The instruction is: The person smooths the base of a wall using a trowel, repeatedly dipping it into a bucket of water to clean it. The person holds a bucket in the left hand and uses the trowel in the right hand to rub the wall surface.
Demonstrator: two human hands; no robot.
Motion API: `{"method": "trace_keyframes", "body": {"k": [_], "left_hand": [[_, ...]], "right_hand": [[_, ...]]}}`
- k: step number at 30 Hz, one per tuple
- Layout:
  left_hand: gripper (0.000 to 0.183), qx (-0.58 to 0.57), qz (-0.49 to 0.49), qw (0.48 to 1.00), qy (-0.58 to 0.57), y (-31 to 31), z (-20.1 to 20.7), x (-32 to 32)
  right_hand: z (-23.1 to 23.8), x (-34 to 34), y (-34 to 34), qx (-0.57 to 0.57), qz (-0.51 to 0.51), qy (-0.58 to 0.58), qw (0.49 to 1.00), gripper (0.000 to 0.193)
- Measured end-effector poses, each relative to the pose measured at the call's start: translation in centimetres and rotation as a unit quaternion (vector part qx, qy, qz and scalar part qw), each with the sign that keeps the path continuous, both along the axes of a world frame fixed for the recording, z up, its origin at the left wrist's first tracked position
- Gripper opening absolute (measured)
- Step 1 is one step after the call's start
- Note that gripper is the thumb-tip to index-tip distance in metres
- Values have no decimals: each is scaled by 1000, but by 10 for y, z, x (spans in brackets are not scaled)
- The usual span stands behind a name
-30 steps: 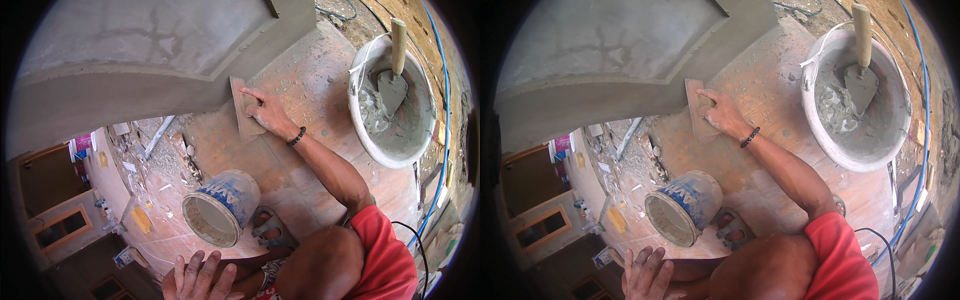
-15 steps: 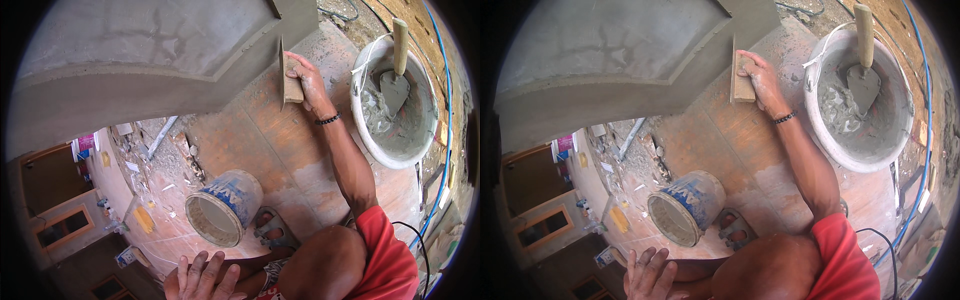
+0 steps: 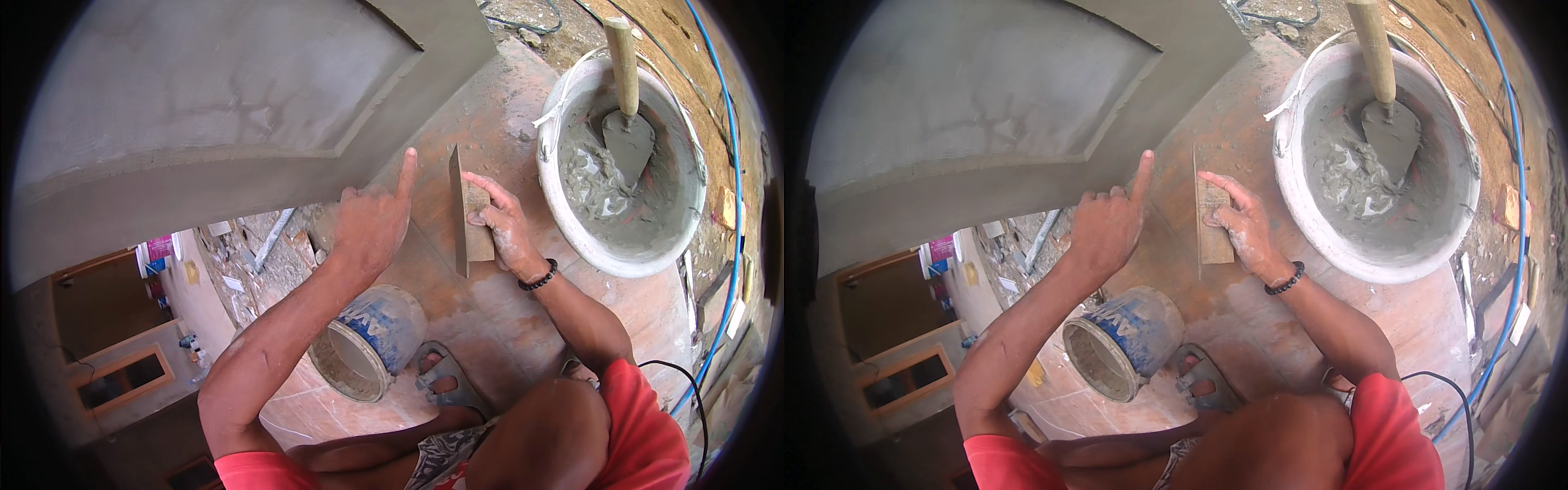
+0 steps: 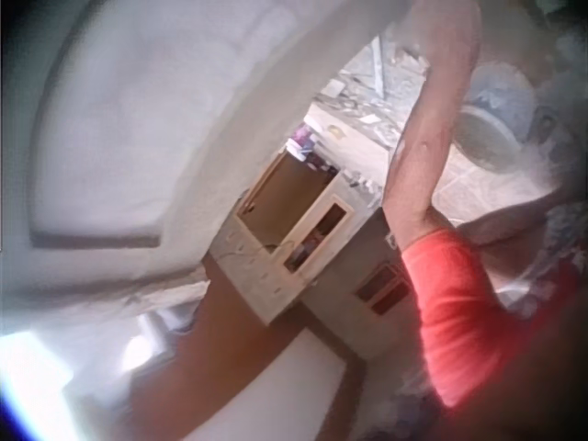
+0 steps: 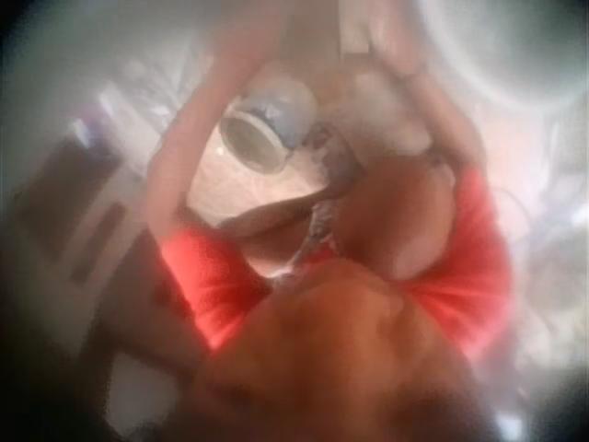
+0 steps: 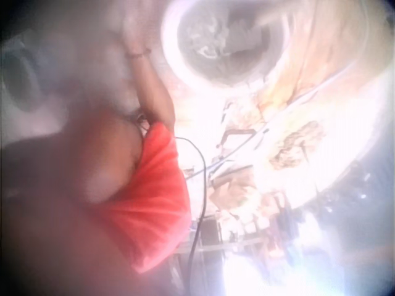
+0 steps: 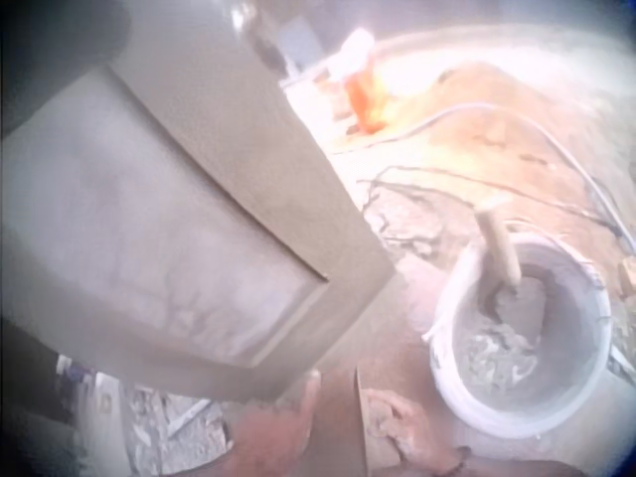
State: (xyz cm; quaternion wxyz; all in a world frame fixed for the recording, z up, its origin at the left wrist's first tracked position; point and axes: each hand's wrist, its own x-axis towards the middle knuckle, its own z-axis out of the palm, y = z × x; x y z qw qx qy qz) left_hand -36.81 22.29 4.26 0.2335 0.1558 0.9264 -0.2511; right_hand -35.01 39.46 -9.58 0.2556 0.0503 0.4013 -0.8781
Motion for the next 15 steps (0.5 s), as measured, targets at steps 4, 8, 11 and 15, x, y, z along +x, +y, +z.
{"method": "trace_keyframes", "body": {"k": [4, 8, 11, 15], "left_hand": [[81, -16, 41, 999, 23, 7, -50, -55], [80, -36, 67, 996, 45, 15, -62, -78], [79, -42, 66, 995, 67, 16, -66, -85], [78, -34, 71, 993, 90, 14, -68, -87]], "right_hand": [[16, 8, 11, 18, 36, 34, 999, 56], [23, 8, 18, 14, 45, 39, 998, 56], [21, 6, 20, 28, 43, 44, 998, 56], [18, 7, 23, 9, 40, 26, 999, 57]]}}
